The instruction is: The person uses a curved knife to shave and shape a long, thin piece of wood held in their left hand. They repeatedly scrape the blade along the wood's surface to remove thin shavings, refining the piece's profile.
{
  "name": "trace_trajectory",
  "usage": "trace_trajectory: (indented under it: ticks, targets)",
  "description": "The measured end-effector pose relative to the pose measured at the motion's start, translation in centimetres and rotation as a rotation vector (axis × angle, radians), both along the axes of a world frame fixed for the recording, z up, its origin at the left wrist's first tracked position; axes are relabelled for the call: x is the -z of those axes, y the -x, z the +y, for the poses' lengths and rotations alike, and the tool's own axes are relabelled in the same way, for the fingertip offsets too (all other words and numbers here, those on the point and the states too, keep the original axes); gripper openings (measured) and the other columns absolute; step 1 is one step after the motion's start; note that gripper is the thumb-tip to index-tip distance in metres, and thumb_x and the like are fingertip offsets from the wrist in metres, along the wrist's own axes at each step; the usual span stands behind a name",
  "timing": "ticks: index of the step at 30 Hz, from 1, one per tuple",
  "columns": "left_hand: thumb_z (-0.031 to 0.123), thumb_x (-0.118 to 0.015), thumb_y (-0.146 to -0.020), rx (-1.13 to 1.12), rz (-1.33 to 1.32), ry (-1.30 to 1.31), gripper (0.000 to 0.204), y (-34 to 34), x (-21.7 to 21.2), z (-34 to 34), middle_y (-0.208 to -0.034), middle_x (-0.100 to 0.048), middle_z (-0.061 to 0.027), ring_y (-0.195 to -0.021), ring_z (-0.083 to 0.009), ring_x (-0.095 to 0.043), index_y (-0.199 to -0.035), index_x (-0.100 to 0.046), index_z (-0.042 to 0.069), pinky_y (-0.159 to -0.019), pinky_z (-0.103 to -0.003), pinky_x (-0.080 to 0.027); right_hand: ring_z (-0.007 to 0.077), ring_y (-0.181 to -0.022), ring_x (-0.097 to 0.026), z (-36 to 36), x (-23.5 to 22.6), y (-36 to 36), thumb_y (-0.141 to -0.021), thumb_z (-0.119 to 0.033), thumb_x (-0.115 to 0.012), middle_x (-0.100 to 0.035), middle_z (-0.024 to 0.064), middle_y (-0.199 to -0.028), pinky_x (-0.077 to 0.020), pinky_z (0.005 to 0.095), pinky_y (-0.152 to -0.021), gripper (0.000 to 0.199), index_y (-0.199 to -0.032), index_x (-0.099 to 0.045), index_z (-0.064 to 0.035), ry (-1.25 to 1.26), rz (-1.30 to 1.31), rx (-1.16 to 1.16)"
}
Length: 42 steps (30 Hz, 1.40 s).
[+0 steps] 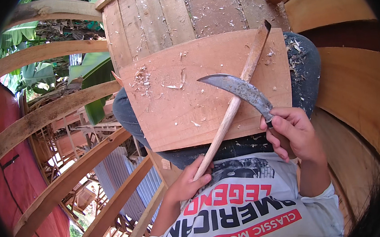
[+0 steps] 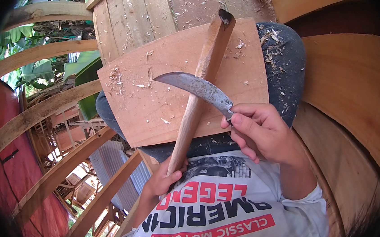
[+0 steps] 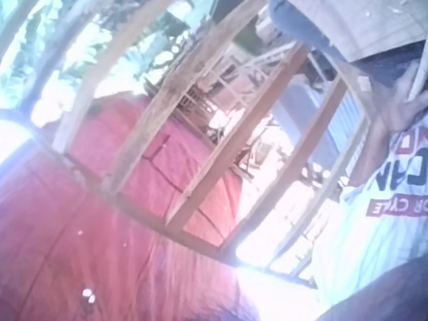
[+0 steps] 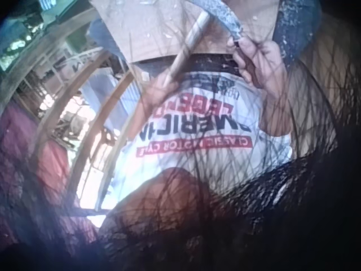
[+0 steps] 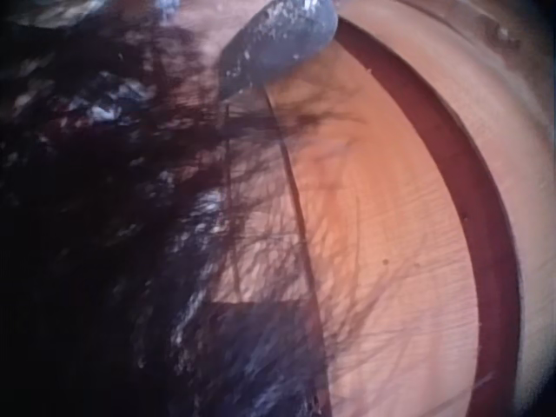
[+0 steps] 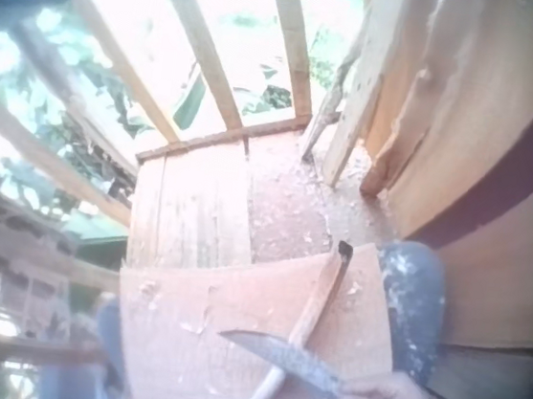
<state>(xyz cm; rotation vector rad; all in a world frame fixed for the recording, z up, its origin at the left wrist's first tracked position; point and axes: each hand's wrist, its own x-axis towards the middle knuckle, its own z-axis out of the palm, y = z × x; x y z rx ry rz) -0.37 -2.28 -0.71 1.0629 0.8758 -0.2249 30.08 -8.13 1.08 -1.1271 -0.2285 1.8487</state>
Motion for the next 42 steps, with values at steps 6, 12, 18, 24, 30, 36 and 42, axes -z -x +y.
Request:
trace_trajectory:
  ticks: [6,12,18,24,30,36,42]
  targets:
    - [0.032,-0.059,-0.088,-0.015,-0.024,-0.040,0.040,0.0,0.2,-0.6,-0.089,-0.050,-0.0063,-0.085,-0.0133,-0.048,-0.109,-0.047,0.000,-0.077,-0.027,-0.041,0.0034,-0.040,-0.042,-0.3,-0.2,0.0,-0.100,-0.022,-0.042,-0.048,-0.0007,-0.059,-0.0332,0.0179,-0.037,0.027,-0.098,-0.055,0.0018,0.014,0.097,-0.199]
    - [0.033,-0.058,-0.088,-0.066,-0.079,-0.068,0.040,0.0,0.5,-1.0,-0.085,-0.049,-0.0038,-0.079,-0.0114,-0.047,-0.109,-0.047,0.001,-0.072,-0.025,-0.040,0.0046,-0.039,-0.042,-1.2,0.1,1.0,-0.099,-0.022,-0.043,-0.047,0.0000,-0.058,-0.0339,0.0180,-0.036,0.026,-0.098,-0.054,0.0015,-0.009,0.065,-0.196]
    - [0.035,-0.058,-0.088,-0.041,-0.083,-0.046,0.040,0.2,0.8,-0.8,-0.085,-0.047,-0.0025,-0.078,-0.0102,-0.046,-0.108,-0.048,0.002,-0.072,-0.025,-0.039,0.0043,-0.040,-0.041,-1.1,-0.5,0.2,-0.099,-0.020,-0.043,-0.048,0.0015,-0.058,-0.0329,0.0179,-0.037,0.027,-0.096,-0.056,0.0035,0.025,0.069,-0.008]
    - [0.037,-0.057,-0.088,-0.089,-0.084,0.107,0.041,0.0,0.6,-0.4,-0.087,-0.046,-0.0023,-0.080,-0.0104,-0.044,-0.108,-0.049,0.002,-0.073,-0.024,-0.038,0.0022,-0.042,-0.039,-0.8,0.1,2.1,-0.099,-0.020,-0.044,-0.047,-0.0013,-0.058,-0.0301,0.0169,-0.039,0.027,-0.098,-0.056,0.0036,-0.041,-0.193,0.103]
    - [0.037,-0.058,-0.089,-0.080,-0.112,0.090,0.042,0.1,0.9,-0.3,-0.089,-0.046,-0.0024,-0.082,-0.0108,-0.044,-0.110,-0.049,0.002,-0.075,-0.025,-0.038,0.0016,-0.042,-0.037,-0.8,2.3,3.2,-0.098,-0.018,-0.047,-0.045,-0.0027,-0.056,-0.0274,0.0169,-0.039,0.022,-0.098,-0.056,0.0020,-0.147,-0.749,0.295]
    - [0.034,-0.058,-0.089,-0.089,-0.097,0.114,0.043,0.2,0.7,-0.3,-0.095,-0.047,-0.0036,-0.087,-0.0125,-0.046,-0.113,-0.048,0.001,-0.080,-0.027,-0.039,0.0008,-0.042,-0.038,-1.1,-0.7,-0.2,-0.095,-0.014,-0.052,-0.047,-0.0033,-0.056,-0.0292,0.0175,-0.040,0.015,-0.095,-0.057,0.0001,-0.072,-0.415,0.142]
    - [0.033,-0.058,-0.089,-0.058,-0.082,0.104,0.041,0.5,0.7,-0.2,-0.096,-0.047,-0.0047,-0.088,-0.0132,-0.046,-0.112,-0.048,0.000,-0.081,-0.027,-0.039,0.0020,-0.041,-0.038,-0.7,0.1,0.4,-0.095,-0.013,-0.050,-0.046,-0.0030,-0.055,-0.0308,0.0176,-0.039,0.017,-0.094,-0.059,0.0012,0.021,-0.102,-0.033]
